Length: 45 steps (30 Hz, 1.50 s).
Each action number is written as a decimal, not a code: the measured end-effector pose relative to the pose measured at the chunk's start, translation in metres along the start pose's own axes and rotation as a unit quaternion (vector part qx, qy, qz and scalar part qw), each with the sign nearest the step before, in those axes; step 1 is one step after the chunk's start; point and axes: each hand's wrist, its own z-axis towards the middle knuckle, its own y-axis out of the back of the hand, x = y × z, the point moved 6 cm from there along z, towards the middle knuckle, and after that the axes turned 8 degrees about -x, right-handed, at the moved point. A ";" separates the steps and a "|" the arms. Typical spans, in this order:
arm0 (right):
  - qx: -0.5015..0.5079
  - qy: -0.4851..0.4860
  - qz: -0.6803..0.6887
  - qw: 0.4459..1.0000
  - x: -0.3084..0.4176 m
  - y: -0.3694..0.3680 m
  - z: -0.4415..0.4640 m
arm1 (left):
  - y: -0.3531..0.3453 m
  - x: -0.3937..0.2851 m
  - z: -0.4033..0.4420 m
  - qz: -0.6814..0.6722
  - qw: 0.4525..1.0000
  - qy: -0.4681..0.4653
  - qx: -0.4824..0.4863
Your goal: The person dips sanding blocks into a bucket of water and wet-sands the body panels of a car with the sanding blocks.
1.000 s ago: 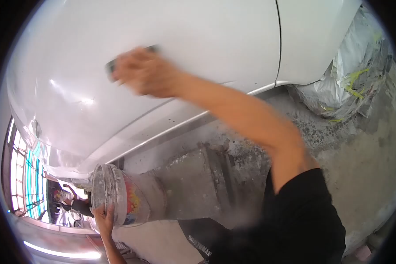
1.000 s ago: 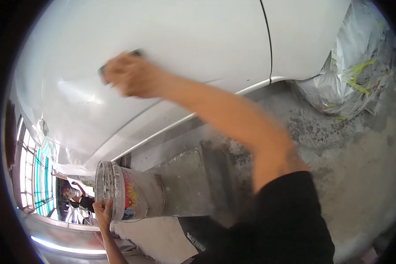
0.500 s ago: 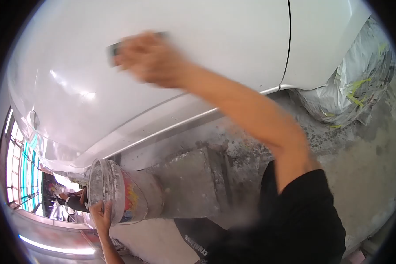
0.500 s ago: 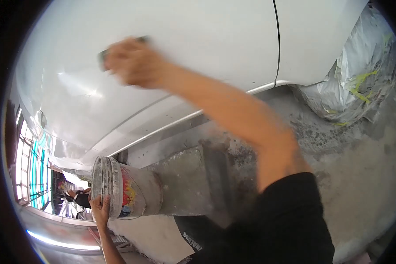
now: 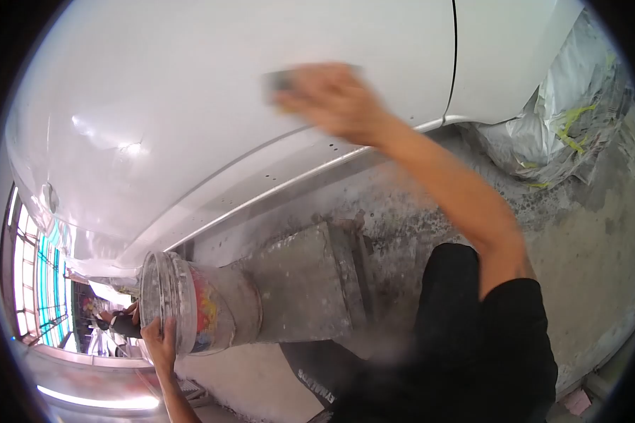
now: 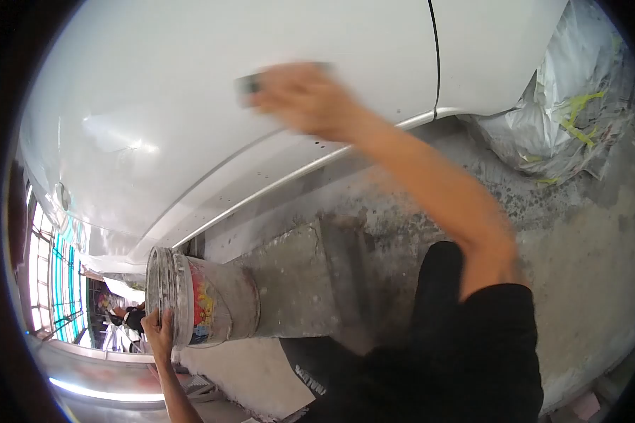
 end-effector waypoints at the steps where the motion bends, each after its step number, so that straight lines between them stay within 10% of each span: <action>1: 0.002 -0.027 -0.006 1.000 -0.022 0.027 -0.043 | -0.002 0.007 0.001 0.013 1.000 -0.008 -0.003; 8: -0.057 -0.079 -0.003 0.995 0.035 -0.035 -0.004 | -0.005 0.010 0.002 -0.013 1.000 0.015 -0.006; 11: 0.001 0.054 -0.029 0.998 0.090 -0.084 0.050 | 0.000 0.005 0.001 -0.058 0.996 0.060 0.018; 17: 0.055 -0.012 -0.030 0.998 -0.038 0.061 -0.110 | -0.010 0.009 -0.002 -0.016 0.997 -0.048 -0.065; 23: -0.021 -0.028 0.151 0.988 0.058 -0.052 -0.020 | -0.003 0.029 -0.001 -0.028 0.995 0.088 0.044; 26: 0.064 0.107 0.008 0.992 0.088 -0.068 0.017 | -0.005 0.028 -0.001 -0.029 0.997 0.065 0.040; 28: 0.006 -0.010 0.168 0.986 0.044 -0.039 -0.033 | -0.004 0.025 -0.003 -0.021 0.998 0.055 0.017; 31: 0.100 -0.018 -0.060 0.993 -0.042 0.064 -0.126 | -0.009 0.024 -0.004 -0.075 0.994 0.072 0.014; 38: 0.023 -0.053 -0.074 0.996 0.028 -0.006 -0.052 | -0.001 -0.003 0.006 -0.032 0.998 -0.031 -0.037; 45: 0.064 -0.032 -0.040 0.997 -0.056 0.066 -0.099 | -0.002 0.002 0.003 -0.058 0.998 -0.005 -0.037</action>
